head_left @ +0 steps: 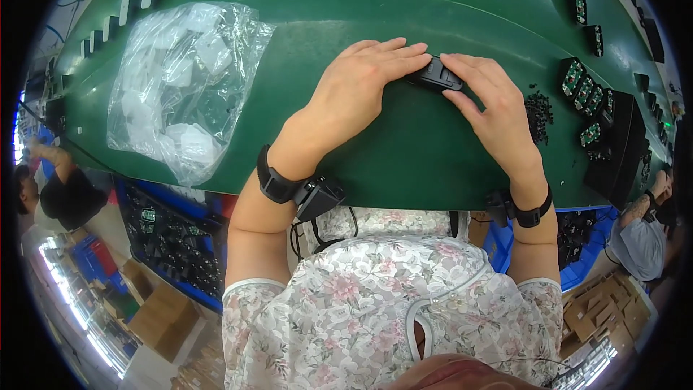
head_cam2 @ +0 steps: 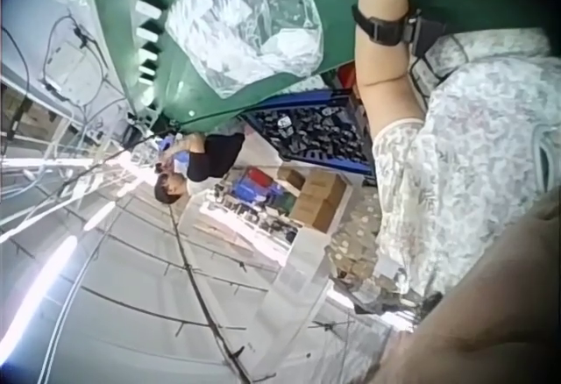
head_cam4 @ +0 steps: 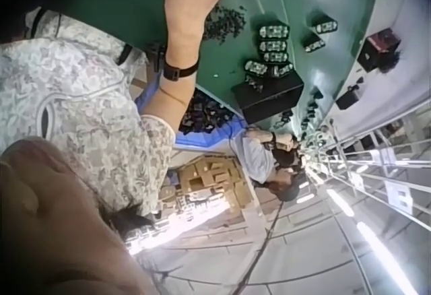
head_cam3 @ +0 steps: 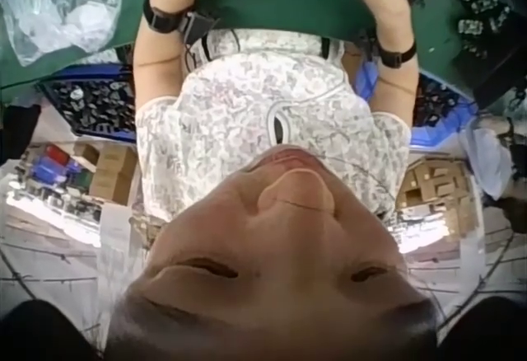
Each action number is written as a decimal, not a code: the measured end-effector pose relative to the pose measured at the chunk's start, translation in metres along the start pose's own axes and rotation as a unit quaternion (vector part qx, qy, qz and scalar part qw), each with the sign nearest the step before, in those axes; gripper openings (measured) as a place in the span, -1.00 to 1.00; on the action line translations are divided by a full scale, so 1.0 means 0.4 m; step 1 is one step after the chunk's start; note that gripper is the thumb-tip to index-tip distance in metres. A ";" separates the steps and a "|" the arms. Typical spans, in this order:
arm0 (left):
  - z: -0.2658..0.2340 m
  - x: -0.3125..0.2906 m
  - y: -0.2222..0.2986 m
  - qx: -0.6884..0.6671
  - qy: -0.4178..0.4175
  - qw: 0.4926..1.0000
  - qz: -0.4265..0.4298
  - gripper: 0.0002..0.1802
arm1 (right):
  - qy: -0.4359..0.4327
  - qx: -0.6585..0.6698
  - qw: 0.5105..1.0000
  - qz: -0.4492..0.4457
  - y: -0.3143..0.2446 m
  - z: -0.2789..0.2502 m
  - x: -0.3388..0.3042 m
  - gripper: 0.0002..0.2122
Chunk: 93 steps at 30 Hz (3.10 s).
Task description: The person assembles electronic devices by inserting a small black component into a white plastic base and then pressing a black housing over the assembly. They repeat this process multiple times, placing each completed unit onto the green assembly line surface.
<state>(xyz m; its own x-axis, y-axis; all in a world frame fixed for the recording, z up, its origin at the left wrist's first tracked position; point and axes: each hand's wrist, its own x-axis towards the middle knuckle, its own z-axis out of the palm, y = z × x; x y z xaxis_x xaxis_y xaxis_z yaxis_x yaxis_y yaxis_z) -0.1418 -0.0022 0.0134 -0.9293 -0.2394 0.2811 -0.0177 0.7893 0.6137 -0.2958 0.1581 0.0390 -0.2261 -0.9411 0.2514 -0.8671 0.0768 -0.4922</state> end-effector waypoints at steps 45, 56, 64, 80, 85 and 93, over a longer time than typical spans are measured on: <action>0.037 -0.028 -0.007 0.194 0.019 0.978 0.072 -0.40 | 0.062 -0.041 0.997 0.028 -0.002 0.064 -0.022 -0.57; 0.085 0.026 0.012 0.215 0.071 0.966 0.128 -0.37 | 0.025 0.032 0.999 -0.012 0.086 0.021 0.013 -0.61; 0.066 0.239 -0.114 -0.073 0.062 0.989 -0.112 -0.60 | 0.164 0.091 0.967 0.174 0.189 -0.120 -0.065 -0.76; 0.035 0.354 -0.239 0.123 0.166 0.962 -0.179 -0.60 | 0.036 -0.088 0.983 0.155 0.177 -0.079 -0.113 -0.91; -0.039 0.029 -0.025 0.175 0.094 0.979 -0.036 -0.68 | 0.089 -0.044 0.955 0.279 0.226 -0.080 -0.158 -0.92; -0.216 -0.289 -0.142 0.469 0.101 0.830 -0.286 -0.87 | 0.109 0.079 0.967 0.218 0.175 -0.069 -0.109 -0.77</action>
<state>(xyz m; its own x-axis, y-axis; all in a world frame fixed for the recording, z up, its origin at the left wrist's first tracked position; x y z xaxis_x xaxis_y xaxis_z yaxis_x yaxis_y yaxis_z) -0.0015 -0.0680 0.0097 -0.5913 -0.7413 0.3175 -0.8013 0.5844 -0.1280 -0.3590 0.2134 0.0164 -0.6580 -0.7374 0.1524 -0.5937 0.3836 -0.7074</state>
